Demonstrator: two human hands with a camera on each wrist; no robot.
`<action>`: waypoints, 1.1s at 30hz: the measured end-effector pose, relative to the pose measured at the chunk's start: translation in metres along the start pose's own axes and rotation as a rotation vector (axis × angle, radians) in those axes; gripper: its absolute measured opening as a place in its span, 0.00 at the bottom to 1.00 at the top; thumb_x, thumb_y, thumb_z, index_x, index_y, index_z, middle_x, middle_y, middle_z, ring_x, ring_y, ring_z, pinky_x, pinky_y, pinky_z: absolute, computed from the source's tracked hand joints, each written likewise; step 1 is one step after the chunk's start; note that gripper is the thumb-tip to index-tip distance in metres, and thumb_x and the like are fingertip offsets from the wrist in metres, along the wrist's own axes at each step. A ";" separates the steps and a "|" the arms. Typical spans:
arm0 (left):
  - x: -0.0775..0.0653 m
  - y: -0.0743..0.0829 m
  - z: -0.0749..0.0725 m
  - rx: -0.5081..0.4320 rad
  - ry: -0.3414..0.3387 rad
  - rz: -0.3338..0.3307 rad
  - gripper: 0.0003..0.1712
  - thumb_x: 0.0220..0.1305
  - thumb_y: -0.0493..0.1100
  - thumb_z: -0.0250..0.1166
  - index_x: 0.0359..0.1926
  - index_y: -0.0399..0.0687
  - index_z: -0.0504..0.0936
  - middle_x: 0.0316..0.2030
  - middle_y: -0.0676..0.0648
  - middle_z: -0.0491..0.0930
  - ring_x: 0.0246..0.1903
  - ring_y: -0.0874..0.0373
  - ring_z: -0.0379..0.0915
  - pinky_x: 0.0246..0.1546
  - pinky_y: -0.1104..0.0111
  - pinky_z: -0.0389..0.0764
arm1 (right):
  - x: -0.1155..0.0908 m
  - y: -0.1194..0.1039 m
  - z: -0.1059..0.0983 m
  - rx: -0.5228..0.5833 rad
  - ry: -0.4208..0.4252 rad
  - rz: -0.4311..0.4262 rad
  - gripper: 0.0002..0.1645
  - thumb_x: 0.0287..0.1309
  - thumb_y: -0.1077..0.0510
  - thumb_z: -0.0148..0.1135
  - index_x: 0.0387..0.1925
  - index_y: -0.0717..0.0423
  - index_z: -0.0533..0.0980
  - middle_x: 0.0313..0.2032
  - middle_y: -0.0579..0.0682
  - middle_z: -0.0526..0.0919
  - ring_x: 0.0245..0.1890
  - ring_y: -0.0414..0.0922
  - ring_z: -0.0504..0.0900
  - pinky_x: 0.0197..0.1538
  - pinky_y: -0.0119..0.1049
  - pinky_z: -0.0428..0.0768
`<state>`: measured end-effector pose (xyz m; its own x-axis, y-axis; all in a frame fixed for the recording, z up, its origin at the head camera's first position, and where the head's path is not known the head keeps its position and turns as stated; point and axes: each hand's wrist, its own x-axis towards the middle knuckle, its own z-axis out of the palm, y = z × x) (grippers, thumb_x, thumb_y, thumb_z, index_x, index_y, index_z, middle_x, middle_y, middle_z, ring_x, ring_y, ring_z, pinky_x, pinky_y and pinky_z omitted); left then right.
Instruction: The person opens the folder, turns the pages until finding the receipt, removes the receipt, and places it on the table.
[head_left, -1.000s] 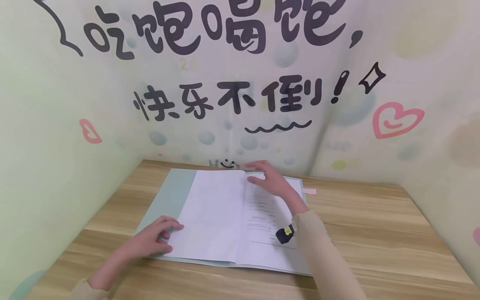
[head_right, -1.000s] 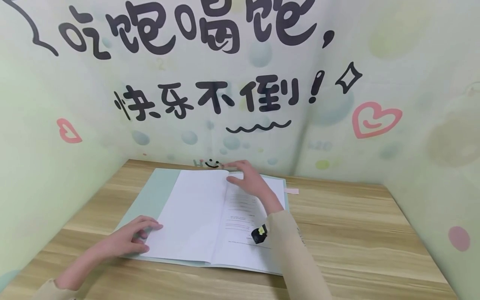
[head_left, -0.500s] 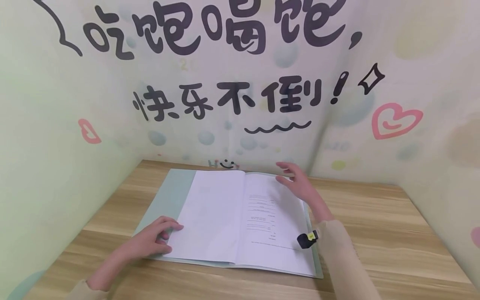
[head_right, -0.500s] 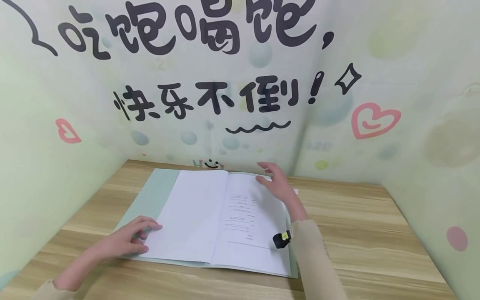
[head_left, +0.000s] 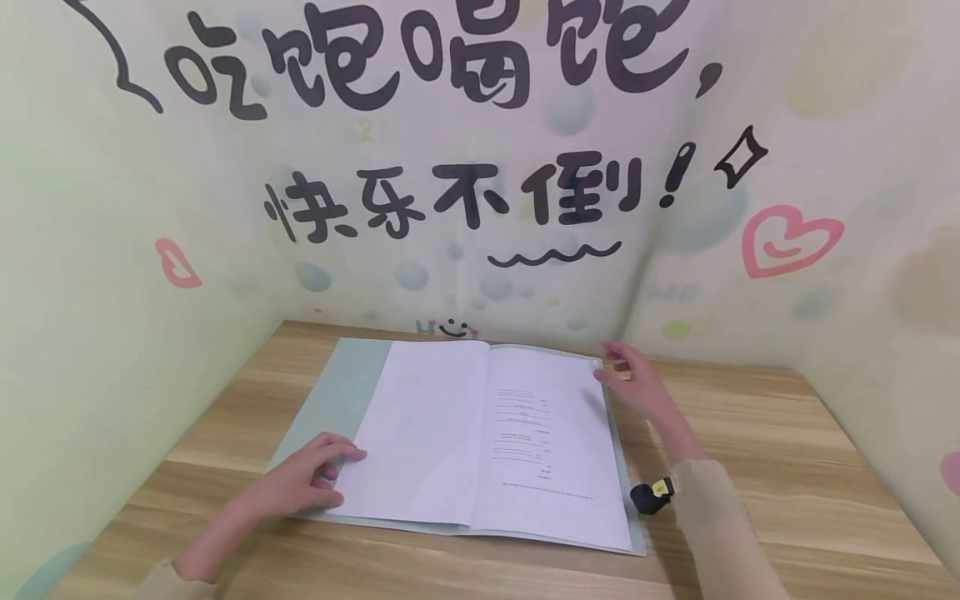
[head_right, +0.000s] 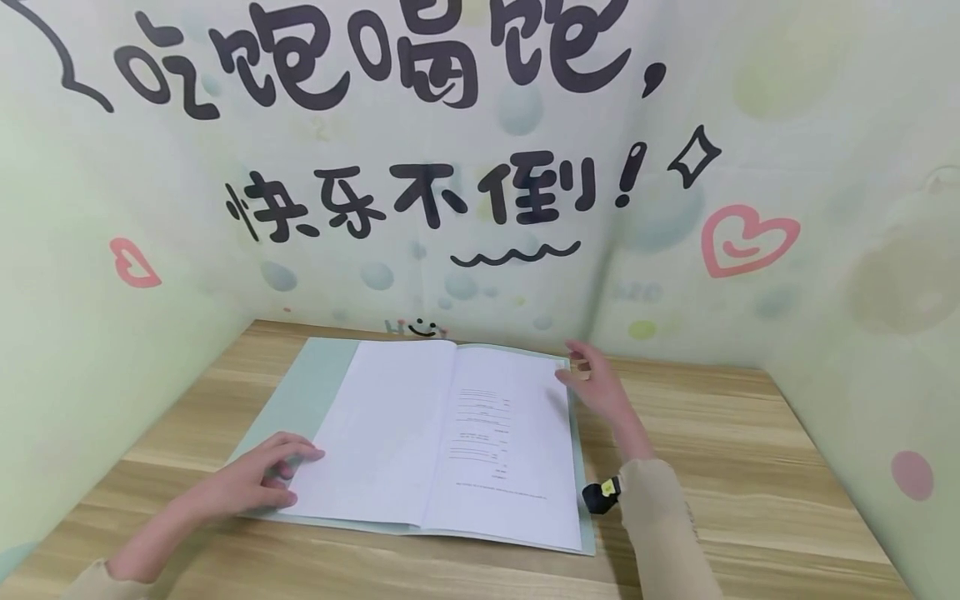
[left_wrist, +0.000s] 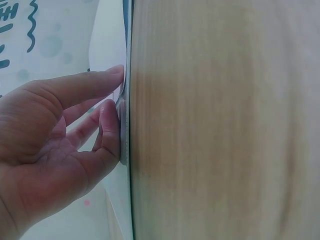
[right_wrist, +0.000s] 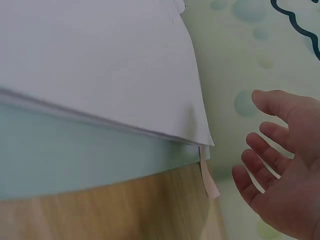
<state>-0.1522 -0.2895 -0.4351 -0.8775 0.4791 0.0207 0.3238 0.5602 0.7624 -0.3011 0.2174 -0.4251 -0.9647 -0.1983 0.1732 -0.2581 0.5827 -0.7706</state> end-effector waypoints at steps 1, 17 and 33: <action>0.000 0.000 0.000 -0.002 -0.001 -0.003 0.31 0.53 0.37 0.72 0.59 0.35 0.75 0.57 0.35 0.68 0.41 0.65 0.64 0.39 0.73 0.80 | -0.002 0.002 -0.001 -0.004 -0.004 -0.001 0.36 0.65 0.58 0.62 0.69 0.66 0.61 0.62 0.71 0.71 0.58 0.65 0.72 0.58 0.54 0.74; 0.002 0.000 0.001 -0.003 -0.012 -0.001 0.31 0.53 0.36 0.72 0.59 0.35 0.75 0.56 0.36 0.67 0.39 0.65 0.62 0.38 0.73 0.79 | -0.015 0.017 -0.014 -0.051 -0.158 0.060 0.42 0.65 0.52 0.63 0.72 0.65 0.56 0.64 0.70 0.67 0.61 0.66 0.70 0.61 0.59 0.74; -0.001 0.005 -0.002 -0.007 -0.017 0.010 0.31 0.52 0.36 0.72 0.58 0.35 0.75 0.54 0.36 0.67 0.38 0.64 0.63 0.37 0.73 0.78 | -0.011 0.036 -0.009 -0.172 -0.237 -0.038 0.42 0.61 0.50 0.66 0.67 0.71 0.64 0.58 0.69 0.74 0.58 0.63 0.74 0.61 0.60 0.74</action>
<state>-0.1507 -0.2882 -0.4300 -0.8678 0.4967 0.0174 0.3303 0.5502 0.7669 -0.3006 0.2469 -0.4491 -0.9205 -0.3891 0.0362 -0.3181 0.6922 -0.6478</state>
